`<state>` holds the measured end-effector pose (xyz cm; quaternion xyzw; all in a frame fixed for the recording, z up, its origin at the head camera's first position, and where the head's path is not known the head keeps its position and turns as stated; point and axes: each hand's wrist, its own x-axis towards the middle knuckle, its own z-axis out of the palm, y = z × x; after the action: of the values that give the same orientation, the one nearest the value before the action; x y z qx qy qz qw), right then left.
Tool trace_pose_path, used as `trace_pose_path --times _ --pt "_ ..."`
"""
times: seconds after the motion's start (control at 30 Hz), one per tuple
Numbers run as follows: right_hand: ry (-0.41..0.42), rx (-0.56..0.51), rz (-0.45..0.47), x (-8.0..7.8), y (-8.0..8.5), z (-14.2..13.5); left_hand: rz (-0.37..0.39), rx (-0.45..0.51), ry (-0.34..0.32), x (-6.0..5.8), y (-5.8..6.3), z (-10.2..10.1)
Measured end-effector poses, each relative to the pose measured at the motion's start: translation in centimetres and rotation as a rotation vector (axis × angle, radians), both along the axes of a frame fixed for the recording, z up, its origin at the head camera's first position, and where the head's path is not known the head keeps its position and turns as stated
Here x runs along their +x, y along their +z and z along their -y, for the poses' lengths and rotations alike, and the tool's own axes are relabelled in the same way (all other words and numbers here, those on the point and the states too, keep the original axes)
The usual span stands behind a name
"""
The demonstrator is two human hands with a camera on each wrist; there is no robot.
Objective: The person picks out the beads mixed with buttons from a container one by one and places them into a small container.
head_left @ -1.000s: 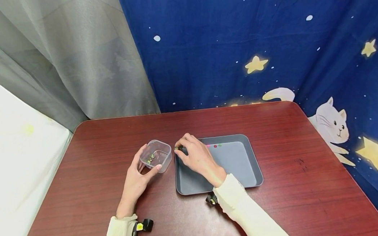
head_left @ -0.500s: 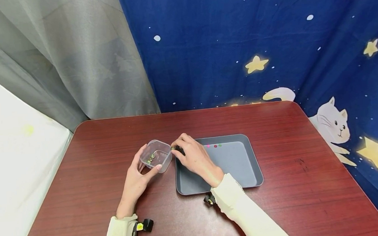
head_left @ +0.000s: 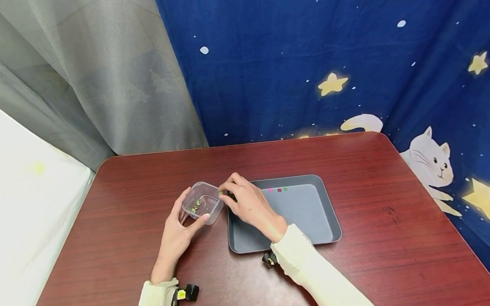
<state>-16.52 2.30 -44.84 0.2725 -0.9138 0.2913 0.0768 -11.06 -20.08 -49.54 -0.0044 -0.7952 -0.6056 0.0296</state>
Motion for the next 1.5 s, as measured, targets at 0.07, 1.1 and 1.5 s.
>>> trace_pose_path --times 0.07,1.1,1.5 --pt "0.002 -0.001 -0.002 -0.1 0.0 0.1 -0.004 -0.003 0.001 0.0 0.0 0.0" --pt "-0.011 -0.016 0.090 0.8 -0.7 0.0 0.024 -0.035 -0.005 0.4 -0.4 -0.1" --pt "0.019 -0.045 0.098 0.5 -0.7 0.0 0.006 -0.029 -0.008 0.2 -0.1 0.2"
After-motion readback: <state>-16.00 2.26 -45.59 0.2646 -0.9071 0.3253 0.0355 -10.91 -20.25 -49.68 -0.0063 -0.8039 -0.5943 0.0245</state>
